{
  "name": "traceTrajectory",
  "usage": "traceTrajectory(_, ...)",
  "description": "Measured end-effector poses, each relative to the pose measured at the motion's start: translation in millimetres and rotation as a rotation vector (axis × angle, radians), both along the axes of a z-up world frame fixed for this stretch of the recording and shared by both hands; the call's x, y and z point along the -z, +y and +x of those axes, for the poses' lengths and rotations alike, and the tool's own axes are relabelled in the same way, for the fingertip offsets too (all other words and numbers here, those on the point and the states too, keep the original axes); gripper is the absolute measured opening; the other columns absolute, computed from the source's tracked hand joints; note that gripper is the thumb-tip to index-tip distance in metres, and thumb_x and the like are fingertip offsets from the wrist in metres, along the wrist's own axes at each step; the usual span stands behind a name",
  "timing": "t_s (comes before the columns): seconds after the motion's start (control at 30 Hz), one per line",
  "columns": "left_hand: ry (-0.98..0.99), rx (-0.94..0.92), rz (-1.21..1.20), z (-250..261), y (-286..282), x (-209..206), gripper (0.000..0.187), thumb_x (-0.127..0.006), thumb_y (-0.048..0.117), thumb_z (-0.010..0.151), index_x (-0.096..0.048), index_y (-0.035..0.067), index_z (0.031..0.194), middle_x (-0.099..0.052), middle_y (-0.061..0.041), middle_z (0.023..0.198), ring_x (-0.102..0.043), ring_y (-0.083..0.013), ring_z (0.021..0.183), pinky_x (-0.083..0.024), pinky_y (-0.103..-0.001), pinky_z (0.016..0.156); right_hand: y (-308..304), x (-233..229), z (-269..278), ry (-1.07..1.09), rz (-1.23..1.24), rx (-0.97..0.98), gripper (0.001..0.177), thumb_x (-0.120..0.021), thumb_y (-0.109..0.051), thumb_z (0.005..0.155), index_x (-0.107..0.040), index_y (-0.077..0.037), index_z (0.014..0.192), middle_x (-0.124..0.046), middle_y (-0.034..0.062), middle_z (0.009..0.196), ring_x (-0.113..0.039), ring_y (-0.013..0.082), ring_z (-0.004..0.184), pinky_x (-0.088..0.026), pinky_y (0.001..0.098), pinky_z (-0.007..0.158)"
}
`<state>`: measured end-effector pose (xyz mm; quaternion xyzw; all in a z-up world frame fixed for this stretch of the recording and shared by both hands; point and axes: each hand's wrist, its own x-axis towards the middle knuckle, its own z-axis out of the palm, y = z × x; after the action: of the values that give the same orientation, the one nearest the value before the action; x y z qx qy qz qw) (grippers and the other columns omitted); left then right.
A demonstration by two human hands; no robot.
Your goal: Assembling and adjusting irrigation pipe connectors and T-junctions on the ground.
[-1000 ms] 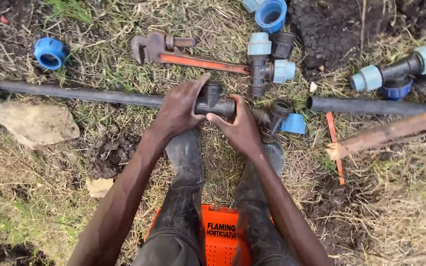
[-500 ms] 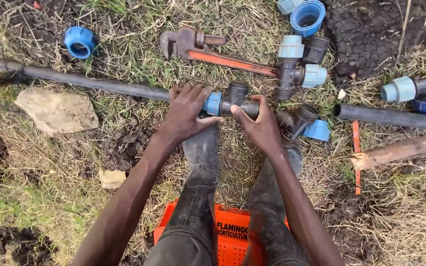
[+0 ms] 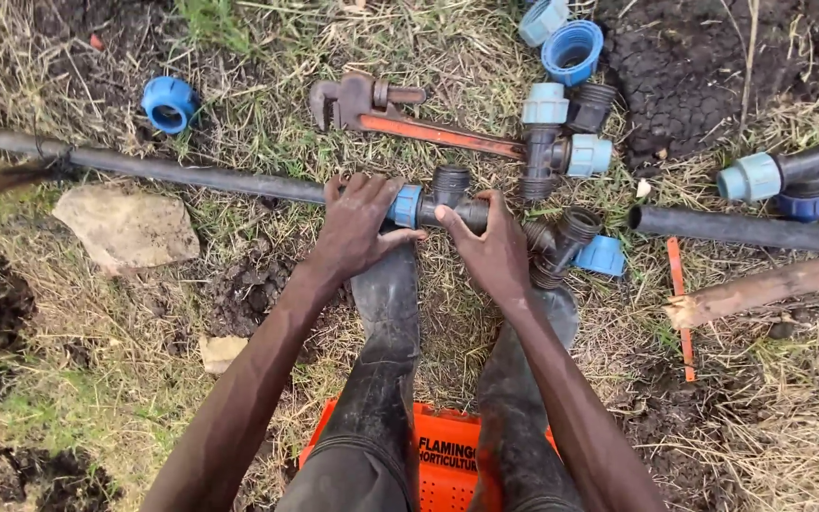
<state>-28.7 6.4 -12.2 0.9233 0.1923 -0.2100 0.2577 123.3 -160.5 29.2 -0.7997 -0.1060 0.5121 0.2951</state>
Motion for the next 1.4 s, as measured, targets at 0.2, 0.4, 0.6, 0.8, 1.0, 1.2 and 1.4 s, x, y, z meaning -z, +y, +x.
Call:
traceTrajectory(0.2,-0.138,-0.104,0.029,-3.0,-11.7,6.7,0.079,-0.079,0.06,0.082,-0.059,0.009,0.138,-0.064,-0.011,0.12,-0.052,-0.026,0.118,-0.023,-0.058,0.11,-2.8,-0.5,7.0,0.077,0.006,-0.009,0.075,-0.065,-0.052,0.098,-0.038,0.0,0.145,-0.057,0.0323,0.129,-0.064,0.0455,0.114,-0.058,0.0552,0.089)
traceTrajectory(0.4,-0.228,-0.287,0.006,-9.8,-20.1,17.1,0.083,-0.088,0.054,0.073,-0.058,0.016,0.14,-0.062,-0.007,0.123,-0.049,-0.0257,0.125,-0.02,-0.056,0.116,-6.1,-60.8,28.5,0.166,-0.024,-0.076,0.085,-0.066,-0.042,0.096,-0.024,0.003,0.155,-0.053,0.0372,0.133,-0.062,0.0511,0.117,-0.058,0.0613,0.088)
traceTrajectory(0.6,-0.399,-0.455,0.084,-18.4,-55.3,6.6,0.068,-0.087,0.027,0.083,-0.054,0.017,0.14,-0.045,-0.01,0.139,-0.037,-0.0308,0.132,-0.023,-0.062,0.115,-57.3,-46.0,-0.3,0.168,-0.089,-0.095,0.062,-0.064,-0.042,0.098,-0.051,0.003,0.139,-0.07,0.0283,0.116,-0.069,0.0432,0.109,-0.055,0.0569,0.093)
traceTrajectory(0.8,-0.466,-0.433,0.108,-44.4,-80.2,26.9,0.073,-0.08,0.01,0.085,-0.044,0.017,0.148,-0.034,-0.012,0.151,-0.028,-0.0338,0.143,-0.026,-0.06,0.117,-126.2,18.1,-52.4,-0.033,0.062,-0.046,0.033,-0.059,-0.038,0.105,-0.067,-0.009,0.118,-0.074,0.0155,0.092,-0.072,0.0262,0.088,-0.055,0.0433,0.085)
traceTrajectory(1.0,-0.46,-0.489,0.174,-44.2,-70.9,44.4,0.076,-0.075,0.019,0.087,-0.039,0.016,0.153,-0.032,-0.009,0.162,-0.027,-0.0304,0.15,-0.029,-0.061,0.117,-114.6,25.9,-69.3,-0.221,0.072,0.144,0.039,-0.054,-0.037,0.111,-0.067,0.0,0.107,-0.069,0.0145,0.078,-0.064,0.0206,0.061,-0.053,0.0271,0.058)
traceTrajectory(1.2,-0.481,-0.696,0.161,-46.6,-63.4,46.8,0.086,-0.083,0.022,0.081,-0.037,0.013,0.154,-0.033,-0.011,0.163,-0.027,-0.0313,0.15,-0.024,-0.061,0.119,-107.4,36.0,-83.9,-0.37,0.108,0.251,0.033,-0.065,-0.029,0.108,-0.066,-0.003,0.089,-0.068,0.0141,0.067,-0.059,0.0165,0.047,-0.046,0.0234,0.048)
traceTrajectory(1.4,-0.474,-0.641,0.269,-46.9,-60.2,45.3,0.083,-0.082,0.026,0.082,-0.039,0.015,0.153,-0.034,-0.01,0.161,-0.029,-0.0303,0.149,-0.029,-0.057,0.118,-109.3,49.2,-87.2,-0.436,0.17,0.278,0.032,-0.069,-0.023,0.105,-0.065,-0.002,0.082,-0.064,0.0142,0.059,-0.057,0.0175,0.041,-0.042,0.0243,0.04)
